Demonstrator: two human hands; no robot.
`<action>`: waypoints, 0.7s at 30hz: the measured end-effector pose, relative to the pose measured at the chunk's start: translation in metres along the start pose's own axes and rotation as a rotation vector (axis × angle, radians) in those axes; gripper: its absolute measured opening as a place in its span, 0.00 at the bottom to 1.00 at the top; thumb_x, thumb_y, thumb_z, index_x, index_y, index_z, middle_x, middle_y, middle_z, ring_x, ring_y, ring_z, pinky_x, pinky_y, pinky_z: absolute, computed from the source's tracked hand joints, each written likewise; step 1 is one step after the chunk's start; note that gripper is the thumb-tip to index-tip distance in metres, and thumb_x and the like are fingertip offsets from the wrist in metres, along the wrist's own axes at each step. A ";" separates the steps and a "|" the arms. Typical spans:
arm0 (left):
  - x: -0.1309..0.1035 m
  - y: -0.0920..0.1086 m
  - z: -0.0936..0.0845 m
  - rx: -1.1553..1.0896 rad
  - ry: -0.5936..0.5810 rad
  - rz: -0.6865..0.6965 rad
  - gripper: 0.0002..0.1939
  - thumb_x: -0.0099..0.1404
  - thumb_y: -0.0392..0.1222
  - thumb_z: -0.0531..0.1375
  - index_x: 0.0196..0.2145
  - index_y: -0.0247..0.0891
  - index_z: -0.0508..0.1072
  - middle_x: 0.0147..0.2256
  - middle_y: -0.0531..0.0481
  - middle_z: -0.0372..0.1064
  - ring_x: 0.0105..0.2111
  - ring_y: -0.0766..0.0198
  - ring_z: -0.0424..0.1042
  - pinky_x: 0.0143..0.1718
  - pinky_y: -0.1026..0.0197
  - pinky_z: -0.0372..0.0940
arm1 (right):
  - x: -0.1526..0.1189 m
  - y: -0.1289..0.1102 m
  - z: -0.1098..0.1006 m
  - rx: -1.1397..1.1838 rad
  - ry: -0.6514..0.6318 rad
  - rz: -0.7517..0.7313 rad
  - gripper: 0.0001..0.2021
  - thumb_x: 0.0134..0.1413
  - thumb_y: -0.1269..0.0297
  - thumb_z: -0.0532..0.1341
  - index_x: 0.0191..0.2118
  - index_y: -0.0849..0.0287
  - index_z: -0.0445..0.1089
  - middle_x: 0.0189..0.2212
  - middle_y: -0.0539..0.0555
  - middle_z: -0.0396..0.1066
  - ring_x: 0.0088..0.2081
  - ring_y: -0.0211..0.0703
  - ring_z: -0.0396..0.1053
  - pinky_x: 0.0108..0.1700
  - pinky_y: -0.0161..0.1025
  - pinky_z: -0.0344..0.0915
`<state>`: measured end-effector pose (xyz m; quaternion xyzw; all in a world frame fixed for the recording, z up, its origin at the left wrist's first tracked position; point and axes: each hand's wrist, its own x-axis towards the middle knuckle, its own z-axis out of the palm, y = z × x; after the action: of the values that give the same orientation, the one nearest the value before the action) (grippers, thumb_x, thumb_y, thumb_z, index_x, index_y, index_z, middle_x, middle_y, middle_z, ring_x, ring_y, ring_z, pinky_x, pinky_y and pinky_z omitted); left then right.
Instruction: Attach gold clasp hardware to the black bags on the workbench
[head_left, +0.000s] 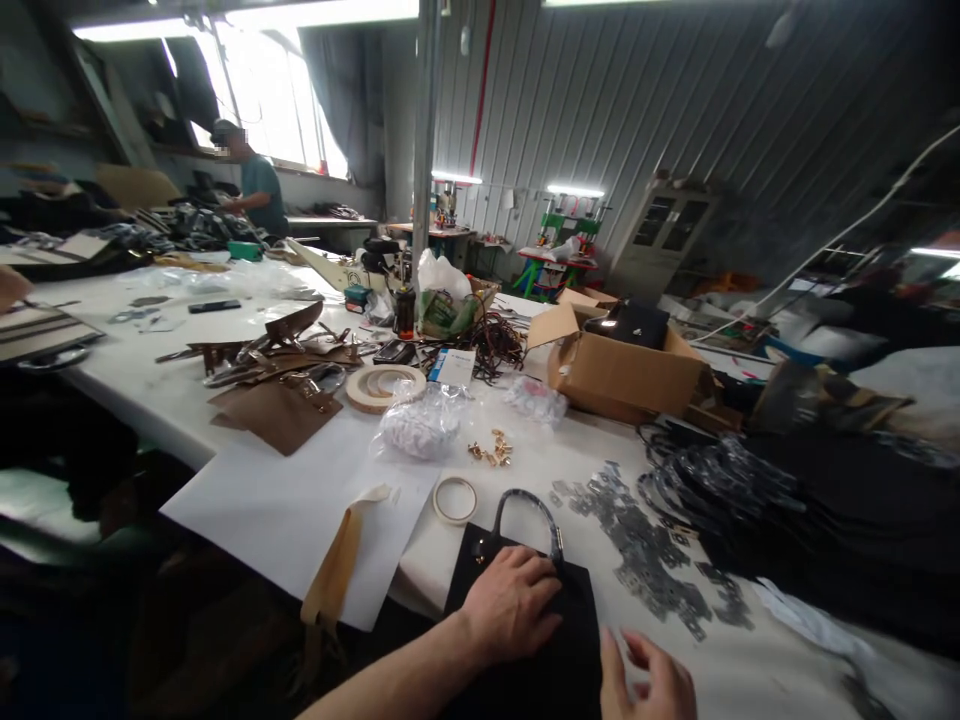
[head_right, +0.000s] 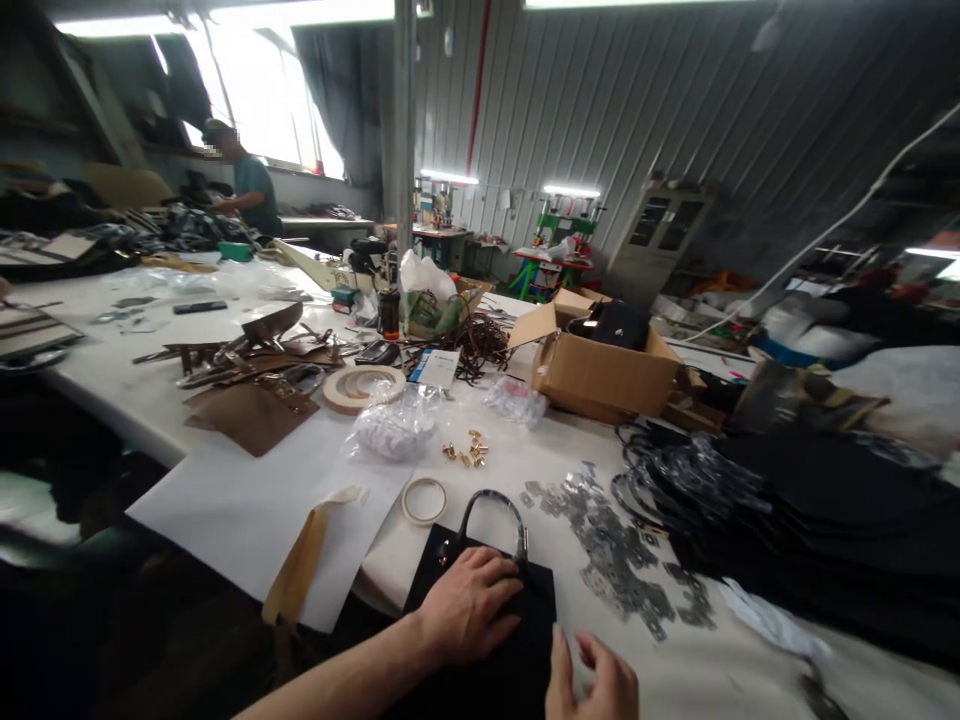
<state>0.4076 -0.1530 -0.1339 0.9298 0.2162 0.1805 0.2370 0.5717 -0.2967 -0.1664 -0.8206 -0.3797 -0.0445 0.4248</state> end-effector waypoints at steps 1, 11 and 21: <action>0.000 0.000 0.000 -0.001 -0.003 -0.004 0.21 0.70 0.52 0.62 0.56 0.43 0.72 0.56 0.47 0.73 0.56 0.52 0.68 0.58 0.49 0.63 | 0.021 -0.014 0.004 0.053 -0.060 0.013 0.21 0.60 0.42 0.63 0.44 0.56 0.74 0.39 0.64 0.78 0.36 0.57 0.77 0.34 0.46 0.74; 0.000 -0.007 0.010 -0.042 0.040 0.006 0.19 0.68 0.52 0.64 0.54 0.44 0.72 0.55 0.48 0.74 0.54 0.53 0.69 0.56 0.50 0.64 | 0.194 -0.098 0.154 0.183 -0.635 -0.241 0.13 0.64 0.61 0.57 0.44 0.57 0.78 0.43 0.56 0.80 0.46 0.48 0.77 0.54 0.42 0.69; 0.006 -0.028 0.034 0.015 0.024 0.099 0.21 0.68 0.55 0.63 0.53 0.42 0.72 0.52 0.46 0.74 0.51 0.52 0.70 0.51 0.51 0.65 | 0.214 -0.101 0.212 0.087 -0.688 -0.241 0.06 0.54 0.68 0.65 0.36 0.55 0.81 0.39 0.53 0.77 0.41 0.43 0.74 0.51 0.39 0.66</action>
<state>0.4189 -0.1404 -0.1745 0.9389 0.1742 0.2016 0.2180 0.6033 0.0190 -0.1500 -0.7181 -0.5960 0.2003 0.2984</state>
